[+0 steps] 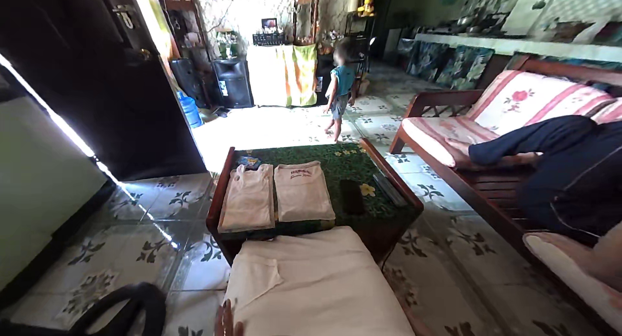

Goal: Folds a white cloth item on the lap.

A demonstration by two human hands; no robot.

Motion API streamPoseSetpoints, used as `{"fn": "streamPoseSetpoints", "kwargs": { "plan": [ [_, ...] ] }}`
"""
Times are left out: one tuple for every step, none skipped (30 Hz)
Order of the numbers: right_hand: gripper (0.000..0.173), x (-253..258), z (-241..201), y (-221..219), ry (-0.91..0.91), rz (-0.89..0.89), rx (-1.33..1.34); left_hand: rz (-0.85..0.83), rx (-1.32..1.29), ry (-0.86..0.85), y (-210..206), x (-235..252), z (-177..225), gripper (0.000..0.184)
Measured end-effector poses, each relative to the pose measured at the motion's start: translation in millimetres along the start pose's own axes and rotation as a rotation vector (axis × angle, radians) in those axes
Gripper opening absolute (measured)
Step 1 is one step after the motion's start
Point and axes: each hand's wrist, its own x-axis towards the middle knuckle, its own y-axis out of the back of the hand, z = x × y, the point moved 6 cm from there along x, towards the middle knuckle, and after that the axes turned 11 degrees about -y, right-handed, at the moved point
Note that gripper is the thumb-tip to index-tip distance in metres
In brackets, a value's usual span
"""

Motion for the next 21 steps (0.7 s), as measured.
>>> {"fn": "streamPoseSetpoints", "kwargs": {
  "plan": [
    [0.059, 6, -3, 5, 0.023, 0.045, -0.088, 0.016, 0.006, 0.016, 4, 2, -6, 0.063],
    [0.052, 16, -15, 13, 0.074, 0.147, -0.192, 0.037, 0.039, 0.036, 11, 10, -9, 0.056],
    [0.048, 27, -34, 20, 0.171, 0.268, -0.280, 0.050, 0.121, 0.047, 21, 22, -11, 0.050],
    [0.049, 29, -60, 22, 0.284, 0.378, -0.354, 0.032, 0.203, 0.071, 31, 37, -9, 0.048],
    [0.052, 19, -89, 16, 0.391, 0.424, -0.416, -0.015, 0.239, 0.110, 40, 52, -1, 0.050],
    [0.054, 5, -119, 0, 0.507, 0.422, -0.490, -0.088, 0.261, 0.162, 47, 67, 9, 0.055],
    [0.053, -7, -147, -22, 0.612, 0.376, -0.568, -0.160, 0.262, 0.228, 49, 81, 18, 0.059],
    [0.052, -15, -170, -49, 0.677, 0.280, -0.624, -0.204, 0.228, 0.302, 49, 96, 23, 0.061],
    [0.051, -19, -185, -79, 0.684, 0.146, -0.675, -0.218, 0.180, 0.377, 47, 111, 23, 0.062],
    [0.051, -20, -194, -110, 0.648, -0.006, -0.715, -0.217, 0.133, 0.447, 44, 123, 21, 0.061],
    [0.052, -20, -195, -142, 0.570, -0.158, -0.740, -0.217, 0.099, 0.513, 40, 130, 18, 0.061],
    [0.054, -18, -190, -171, 0.461, -0.281, -0.761, -0.227, 0.070, 0.572, 36, 132, 15, 0.061],
    [0.057, -14, -183, -197, 0.359, -0.362, -0.770, -0.237, 0.030, 0.620, 33, 134, 14, 0.060],
    [0.059, -9, -177, -219, 0.298, -0.403, -0.771, -0.245, -0.009, 0.658, 30, 136, 13, 0.056],
    [0.060, -5, -173, -236, 0.266, -0.417, -0.765, -0.255, -0.051, 0.688, 29, 137, 12, 0.050],
    [0.062, -1, -170, -250, 0.249, -0.416, -0.753, -0.263, -0.076, 0.702, 27, 137, 11, 0.044],
    [0.064, 2, -167, -261, 0.234, -0.403, -0.734, -0.267, -0.110, 0.721, 26, 137, 7, 0.042],
    [0.068, 6, -166, -269, 0.223, -0.387, -0.710, -0.263, -0.136, 0.742, 27, 136, 2, 0.043],
    [0.072, 8, -165, -276, 0.218, -0.374, -0.675, -0.252, -0.156, 0.757, 28, 135, -1, 0.045],
    [0.075, 9, -166, -280, 0.223, -0.363, -0.632, -0.233, -0.175, 0.763, 30, 134, -3, 0.045],
    [0.077, 6, -168, -284, 0.256, -0.355, -0.597, -0.198, -0.204, 0.761, 32, 132, -4, 0.042]
  ]
}}
